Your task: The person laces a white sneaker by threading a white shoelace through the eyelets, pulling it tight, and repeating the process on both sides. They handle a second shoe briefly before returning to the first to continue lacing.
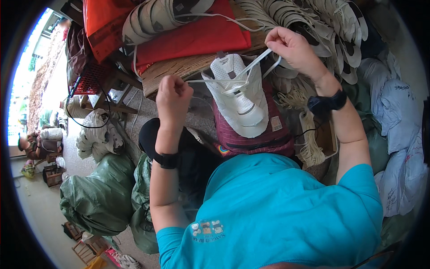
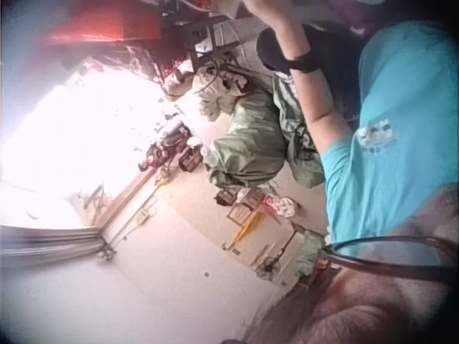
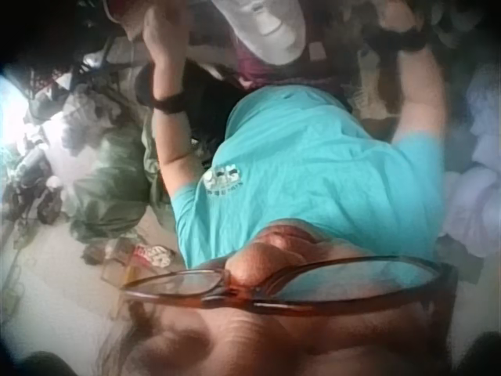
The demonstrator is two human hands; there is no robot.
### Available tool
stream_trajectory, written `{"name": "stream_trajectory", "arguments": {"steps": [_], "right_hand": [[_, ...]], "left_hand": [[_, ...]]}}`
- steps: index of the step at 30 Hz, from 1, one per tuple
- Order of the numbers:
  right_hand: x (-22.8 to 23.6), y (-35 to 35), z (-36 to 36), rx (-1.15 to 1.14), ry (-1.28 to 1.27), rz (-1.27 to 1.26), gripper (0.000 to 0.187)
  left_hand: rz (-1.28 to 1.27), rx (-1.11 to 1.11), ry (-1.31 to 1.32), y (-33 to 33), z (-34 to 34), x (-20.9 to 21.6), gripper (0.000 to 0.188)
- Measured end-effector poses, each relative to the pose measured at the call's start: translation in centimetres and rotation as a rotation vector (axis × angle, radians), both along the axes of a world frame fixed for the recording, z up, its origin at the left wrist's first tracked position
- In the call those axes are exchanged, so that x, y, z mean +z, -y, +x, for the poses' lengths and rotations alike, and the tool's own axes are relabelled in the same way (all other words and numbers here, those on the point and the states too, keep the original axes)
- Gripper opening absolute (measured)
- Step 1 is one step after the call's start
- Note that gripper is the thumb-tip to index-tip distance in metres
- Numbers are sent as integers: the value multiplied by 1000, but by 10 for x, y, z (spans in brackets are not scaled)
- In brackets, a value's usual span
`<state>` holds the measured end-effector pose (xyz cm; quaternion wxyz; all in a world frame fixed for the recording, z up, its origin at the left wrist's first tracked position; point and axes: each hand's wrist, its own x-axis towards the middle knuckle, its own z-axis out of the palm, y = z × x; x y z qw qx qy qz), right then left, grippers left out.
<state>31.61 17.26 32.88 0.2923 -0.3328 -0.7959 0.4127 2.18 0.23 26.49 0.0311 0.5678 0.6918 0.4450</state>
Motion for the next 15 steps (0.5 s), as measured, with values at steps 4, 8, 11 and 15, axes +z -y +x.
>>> {"name": "stream_trajectory", "arguments": {"steps": [4, 8, 11, 15], "right_hand": [[-5, 30, -6, 196, 145, -152, 14], [-28, 56, -19, 326, 188, 310, 23], [-36, 64, -27, 208, 246, 428, 20], [-36, 60, -32, 247, 238, 297, 12]], "left_hand": [[-152, -41, 367, 8, 27, -9, 15], [-176, -128, 886, 13, 40, -17, 11], [-125, -172, 1014, 17, 39, -27, 10], [-117, -185, 1004, 23, 35, -26, 12]]}}
